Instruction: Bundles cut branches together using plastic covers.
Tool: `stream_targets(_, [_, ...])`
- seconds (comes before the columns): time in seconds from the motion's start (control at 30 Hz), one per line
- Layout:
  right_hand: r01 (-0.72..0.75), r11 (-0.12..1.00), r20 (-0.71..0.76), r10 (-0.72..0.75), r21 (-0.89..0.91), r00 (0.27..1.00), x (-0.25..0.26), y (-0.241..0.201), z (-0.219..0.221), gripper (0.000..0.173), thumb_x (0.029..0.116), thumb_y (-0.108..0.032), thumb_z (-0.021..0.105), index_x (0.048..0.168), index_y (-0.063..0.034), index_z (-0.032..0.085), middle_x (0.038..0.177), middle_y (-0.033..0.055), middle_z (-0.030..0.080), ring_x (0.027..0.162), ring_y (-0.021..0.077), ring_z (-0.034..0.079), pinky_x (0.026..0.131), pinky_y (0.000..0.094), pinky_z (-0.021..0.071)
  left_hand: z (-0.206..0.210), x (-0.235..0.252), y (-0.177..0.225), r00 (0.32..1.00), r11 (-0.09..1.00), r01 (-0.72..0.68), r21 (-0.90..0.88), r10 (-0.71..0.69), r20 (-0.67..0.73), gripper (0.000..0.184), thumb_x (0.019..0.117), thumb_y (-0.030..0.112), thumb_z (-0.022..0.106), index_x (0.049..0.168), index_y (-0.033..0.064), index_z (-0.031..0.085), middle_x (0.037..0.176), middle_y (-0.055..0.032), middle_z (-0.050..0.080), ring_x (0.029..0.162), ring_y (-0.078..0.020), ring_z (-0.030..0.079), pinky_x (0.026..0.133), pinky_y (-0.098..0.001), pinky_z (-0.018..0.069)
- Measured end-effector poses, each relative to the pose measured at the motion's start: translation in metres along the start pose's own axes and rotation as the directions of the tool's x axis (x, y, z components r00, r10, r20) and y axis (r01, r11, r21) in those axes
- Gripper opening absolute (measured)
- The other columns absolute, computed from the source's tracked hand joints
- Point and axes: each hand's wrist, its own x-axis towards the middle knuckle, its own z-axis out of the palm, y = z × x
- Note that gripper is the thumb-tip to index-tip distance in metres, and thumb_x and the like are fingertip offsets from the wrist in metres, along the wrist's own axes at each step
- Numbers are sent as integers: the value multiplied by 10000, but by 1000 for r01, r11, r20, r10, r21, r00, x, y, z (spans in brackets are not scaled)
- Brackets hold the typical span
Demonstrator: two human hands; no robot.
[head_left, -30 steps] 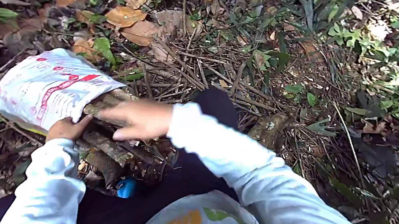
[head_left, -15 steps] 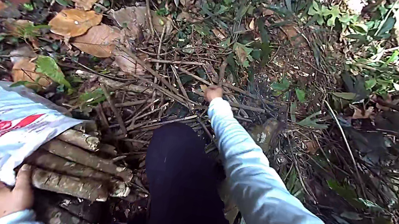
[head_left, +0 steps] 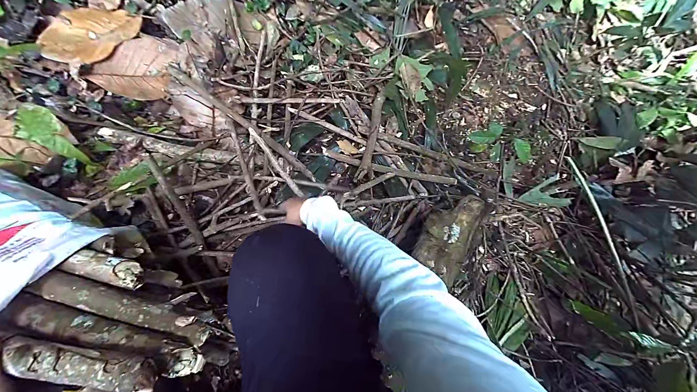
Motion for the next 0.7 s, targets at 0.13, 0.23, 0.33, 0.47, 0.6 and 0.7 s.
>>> stream_targets(0.13, [156, 927, -262, -66, 340, 963, -22, -2, -19, 483, 997, -158, 690, 1418, 45, 568, 1336, 276, 640, 1285, 390, 601, 1147, 546, 421, 0, 3, -6, 1000, 1000, -4, -9, 4, -5, 644, 1074, 401, 485, 1510, -70, 424, 1529, -242, 495, 1457, -226, 456, 1224, -357, 317])
stream_targets(0.23, [38, 777, -479, 347, 628, 806, -19, 40, -67, 408, 1002, -157, 655, 1370, 13, 605, 1298, 255, 665, 1238, 391, 635, 1079, 571, 487, 1, 5, -8, 1000, 1000, 12, 4, -12, -20, 670, 1075, 421, 476, 1532, -62, 400, 1548, -248, 473, 1474, -245, 436, 1236, -380, 298])
stream_targets(0.33, [-255, 658, -280, 594, 708, 754, -15, 71, -89, 362, 1025, -165, 580, 1308, 60, 600, 1238, 247, 662, 1125, 346, 667, 966, 523, 537, 3, 6, -8, 999, 1000, 20, 1, -20, -30, 672, 1074, 424, 476, 1540, -53, 392, 1550, -251, 470, 1478, -261, 433, 1238, -405, 296])
stream_targets(0.47, [-522, 794, -57, 563, 312, 824, -11, 54, -54, 528, 966, -287, 683, 1273, 136, 613, 1390, 312, 573, 1329, 412, 554, 1084, 604, 441, 5, 3, -3, 999, 999, 20, -29, -21, -34, 658, 1072, 391, 478, 1542, -59, 381, 1542, -245, 480, 1469, -244, 441, 1234, -379, 300])
stream_targets(0.6, [-506, 819, -236, 566, 271, 790, 4, 32, -48, 596, 904, -275, 728, 1397, 19, 567, 1479, 254, 530, 1382, 416, 512, 1071, 648, 450, 6, 1, 1, 999, 999, 9, -41, -11, -40, 635, 1070, 371, 478, 1530, -59, 398, 1531, -244, 491, 1454, -237, 457, 1224, -373, 312])
stream_targets(0.7, [-371, 873, -365, 472, 316, 802, 24, 31, -67, 653, 936, -296, 696, 1505, -51, 490, 1544, 214, 483, 1430, 405, 459, 1129, 634, 396, 8, 2, -2, 999, 998, 9, -60, -12, -50, 630, 1069, 368, 489, 1526, -56, 403, 1528, -238, 495, 1448, -215, 462, 1220, -356, 319])
